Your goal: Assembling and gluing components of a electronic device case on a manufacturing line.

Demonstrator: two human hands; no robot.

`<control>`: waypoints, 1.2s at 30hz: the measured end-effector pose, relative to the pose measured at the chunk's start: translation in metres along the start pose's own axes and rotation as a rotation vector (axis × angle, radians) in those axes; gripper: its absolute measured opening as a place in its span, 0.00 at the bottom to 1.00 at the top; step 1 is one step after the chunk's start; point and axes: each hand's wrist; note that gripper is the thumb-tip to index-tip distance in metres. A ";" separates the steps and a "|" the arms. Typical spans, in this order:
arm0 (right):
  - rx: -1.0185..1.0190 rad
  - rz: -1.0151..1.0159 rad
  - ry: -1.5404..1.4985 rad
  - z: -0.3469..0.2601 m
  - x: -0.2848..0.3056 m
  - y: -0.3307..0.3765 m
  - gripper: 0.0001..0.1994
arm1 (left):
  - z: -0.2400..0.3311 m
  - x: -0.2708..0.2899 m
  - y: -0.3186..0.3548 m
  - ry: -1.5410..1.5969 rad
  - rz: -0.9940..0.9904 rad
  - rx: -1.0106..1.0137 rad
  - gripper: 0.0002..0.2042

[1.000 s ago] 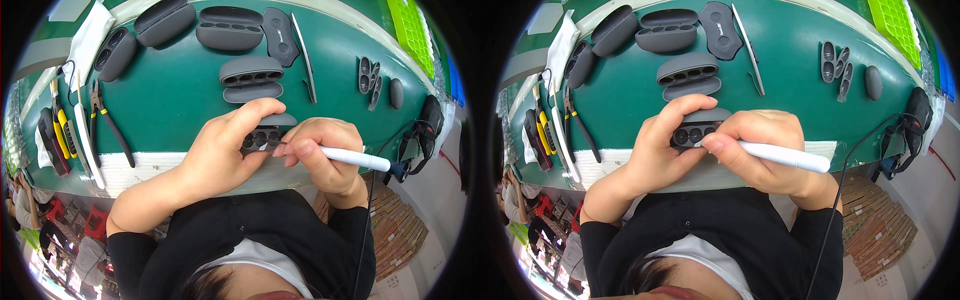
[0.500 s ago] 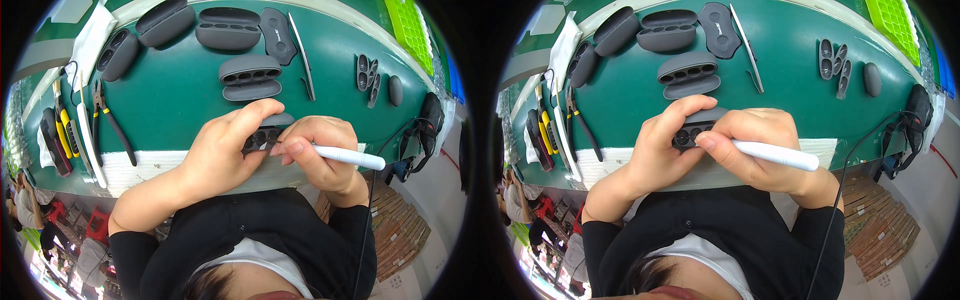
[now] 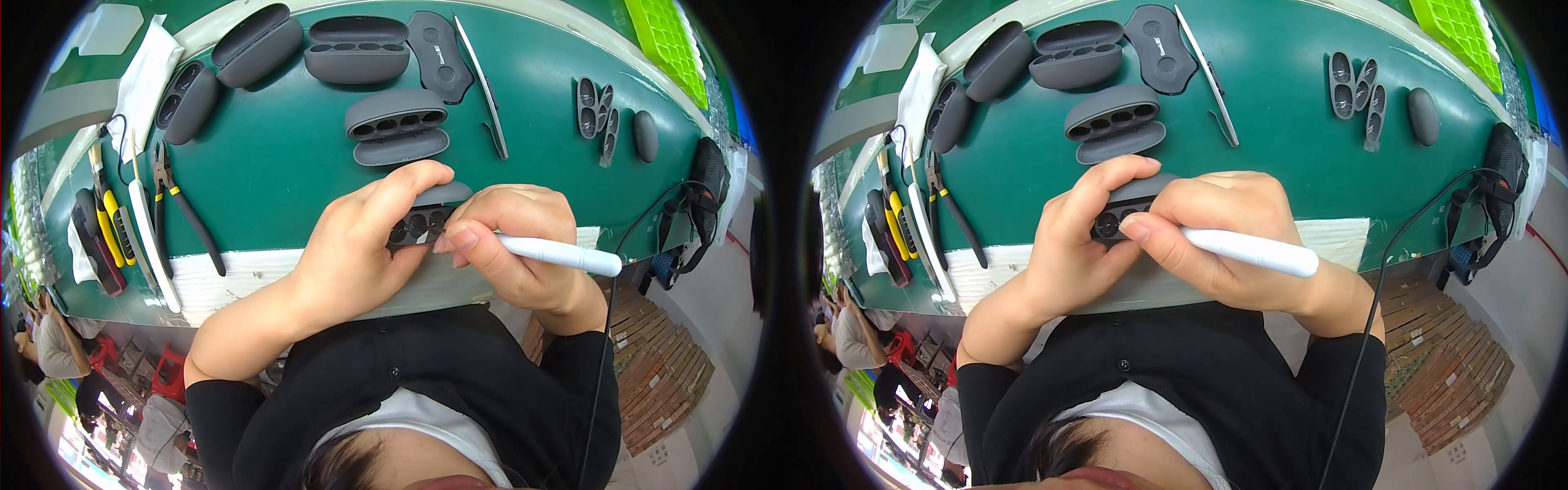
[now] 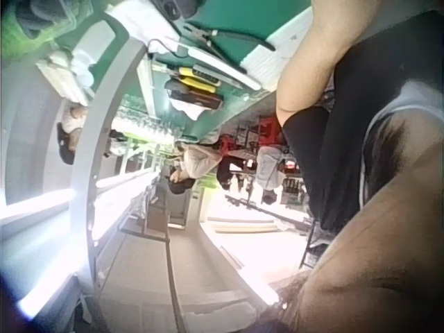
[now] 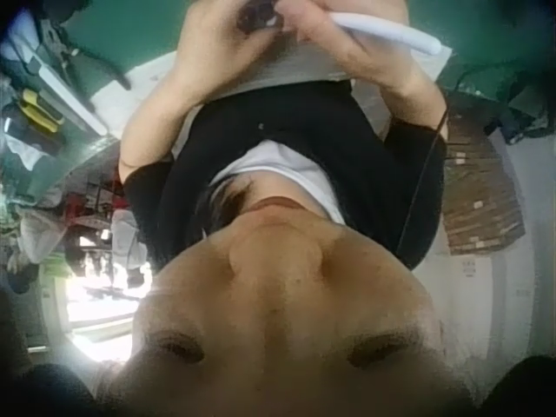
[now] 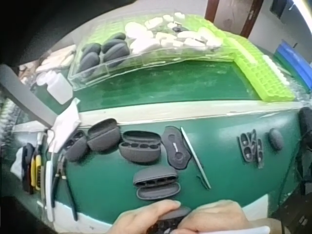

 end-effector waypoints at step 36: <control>-0.036 -0.021 -0.003 -0.001 0.001 0.001 0.10 | 0.000 0.000 0.001 -0.030 -0.010 0.000 0.25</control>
Point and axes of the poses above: each hand's wrist, its own y-axis away from the middle knuckle, its own x-axis out of the back of the hand, z = x × y, and after that the axes turned 11 degrees about y, right-handed
